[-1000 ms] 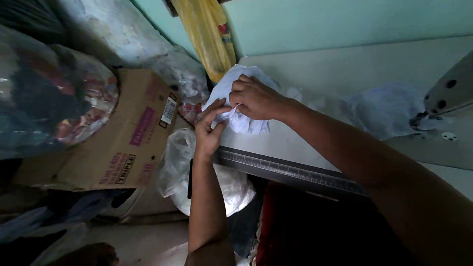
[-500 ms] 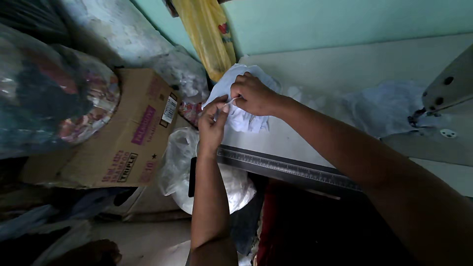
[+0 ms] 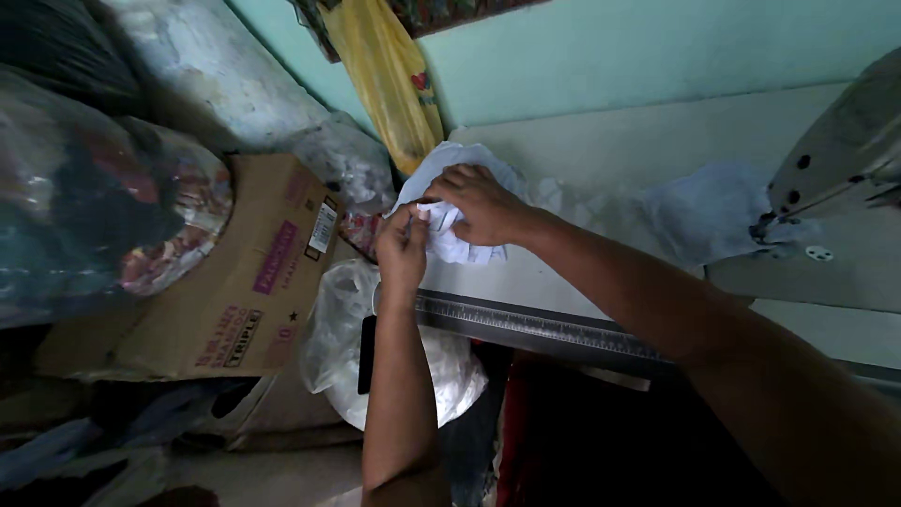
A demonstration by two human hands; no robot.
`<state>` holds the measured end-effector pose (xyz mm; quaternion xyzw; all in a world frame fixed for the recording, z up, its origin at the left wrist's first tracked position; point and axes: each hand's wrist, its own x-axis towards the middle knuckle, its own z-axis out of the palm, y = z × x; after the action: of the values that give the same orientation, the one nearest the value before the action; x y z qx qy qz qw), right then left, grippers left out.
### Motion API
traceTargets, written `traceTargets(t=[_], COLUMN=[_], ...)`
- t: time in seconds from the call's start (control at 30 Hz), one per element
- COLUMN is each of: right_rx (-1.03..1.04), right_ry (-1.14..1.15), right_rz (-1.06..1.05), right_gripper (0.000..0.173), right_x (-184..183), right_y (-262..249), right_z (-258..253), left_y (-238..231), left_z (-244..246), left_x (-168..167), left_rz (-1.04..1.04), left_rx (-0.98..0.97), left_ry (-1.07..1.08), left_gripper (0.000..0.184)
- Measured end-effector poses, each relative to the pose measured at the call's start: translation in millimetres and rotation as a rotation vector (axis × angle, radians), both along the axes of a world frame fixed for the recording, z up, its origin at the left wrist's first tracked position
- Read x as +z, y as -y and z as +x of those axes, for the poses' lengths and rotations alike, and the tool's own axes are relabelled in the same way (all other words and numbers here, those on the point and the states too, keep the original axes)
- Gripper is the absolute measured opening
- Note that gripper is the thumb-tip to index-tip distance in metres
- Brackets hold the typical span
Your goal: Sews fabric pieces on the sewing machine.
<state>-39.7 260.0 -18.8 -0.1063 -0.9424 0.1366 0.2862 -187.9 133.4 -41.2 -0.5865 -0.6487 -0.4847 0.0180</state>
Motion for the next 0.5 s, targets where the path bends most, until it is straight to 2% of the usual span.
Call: traceTargets(t=[0.1, 0.17, 0.23, 0.33, 0.4, 0.5], right_rx=[-0.007, 0.006, 0.015, 0.009, 0.004, -0.012], right_ry=[-0.002, -0.029, -0.035, -0.078, -0.1, -0.164], right_rz=[0.051, 0.114, 0.144, 0.083, -0.058, -0.243], right_gripper=[0.05, 0.037, 0.027, 0.024, 0.025, 0.029], right_x=[-5.1, -8.1, -6.2, 5.3, 20.0, 42.2], right_y=[3.0, 1.9, 1.3, 1.1, -1.1, -7.6], right_z=[-4.3, -9.5, -13.1, -16.7, -16.8, -17.7], left_y=[3.8, 8.9, 20.9, 34.5, 33.3, 18.1], left_z=[1.4, -0.1, 2.3, 18.0, 34.6, 59.5], left_x=[0.3, -1.0, -7.9, -15.7, -17.6, -8.7], left_rz=[0.0, 0.04, 0.208, 0.523, 0.516, 0.368], left_rx=[0.023, 0.04, 0.033, -0.084, -0.191, -0.302], left_ry=[-0.008, 0.03, 0.15, 0.392, 0.56, 0.798], left_gripper=[0.026, 0.027, 0.031, 0.022, 0.023, 0.035])
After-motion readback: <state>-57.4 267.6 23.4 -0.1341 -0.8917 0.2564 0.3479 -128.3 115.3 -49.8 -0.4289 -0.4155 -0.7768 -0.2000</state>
